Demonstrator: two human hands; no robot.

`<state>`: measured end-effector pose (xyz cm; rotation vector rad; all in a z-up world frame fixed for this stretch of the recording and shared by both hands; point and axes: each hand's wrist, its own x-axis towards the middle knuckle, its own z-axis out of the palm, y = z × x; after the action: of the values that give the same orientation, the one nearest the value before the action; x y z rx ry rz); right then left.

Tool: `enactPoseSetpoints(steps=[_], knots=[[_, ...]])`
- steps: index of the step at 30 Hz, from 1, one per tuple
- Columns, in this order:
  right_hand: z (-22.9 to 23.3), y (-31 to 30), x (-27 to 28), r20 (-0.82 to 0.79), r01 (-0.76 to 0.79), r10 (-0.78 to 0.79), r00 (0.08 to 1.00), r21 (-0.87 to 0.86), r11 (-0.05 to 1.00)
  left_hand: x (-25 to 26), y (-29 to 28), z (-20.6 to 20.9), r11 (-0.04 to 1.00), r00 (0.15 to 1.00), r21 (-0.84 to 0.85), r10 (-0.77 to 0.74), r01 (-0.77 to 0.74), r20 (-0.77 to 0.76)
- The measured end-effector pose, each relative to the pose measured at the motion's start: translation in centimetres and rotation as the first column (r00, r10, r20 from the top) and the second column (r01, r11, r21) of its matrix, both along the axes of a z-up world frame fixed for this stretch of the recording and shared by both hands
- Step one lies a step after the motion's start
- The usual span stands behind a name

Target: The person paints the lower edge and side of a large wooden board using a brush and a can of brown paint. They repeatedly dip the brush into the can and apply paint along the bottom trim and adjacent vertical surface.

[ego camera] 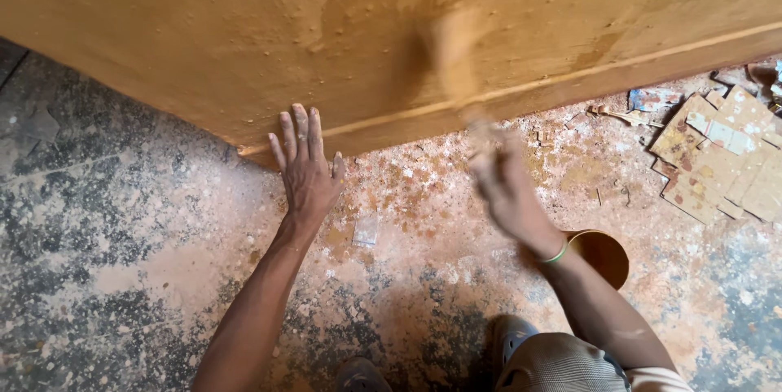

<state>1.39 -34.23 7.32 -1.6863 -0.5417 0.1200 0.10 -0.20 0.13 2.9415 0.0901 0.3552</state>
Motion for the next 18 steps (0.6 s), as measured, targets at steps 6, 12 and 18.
enactPoseSetpoints(steps=[6, 12, 18], knots=[[1.4, -0.2, -0.4, -0.528, 0.015, -0.008, 0.849, 0.009, 1.0, -0.2, -0.4, 0.8, 1.0, 1.0, 0.001, -0.011, 0.011, 0.013], [5.7, -6.2, 1.1, -0.305, 0.302, -0.104, 0.947, 0.724, 0.621, 0.0, 0.1, 0.5, 1.0, 0.999, 0.017, -0.007, 0.007, 0.033], [5.3, -8.6, 2.8, -0.177, 0.349, -0.325, 0.929, 0.71, 0.611, -0.4, -0.1, 0.1, 1.0, 1.0, -0.025, -0.008, 0.008, 0.017]])
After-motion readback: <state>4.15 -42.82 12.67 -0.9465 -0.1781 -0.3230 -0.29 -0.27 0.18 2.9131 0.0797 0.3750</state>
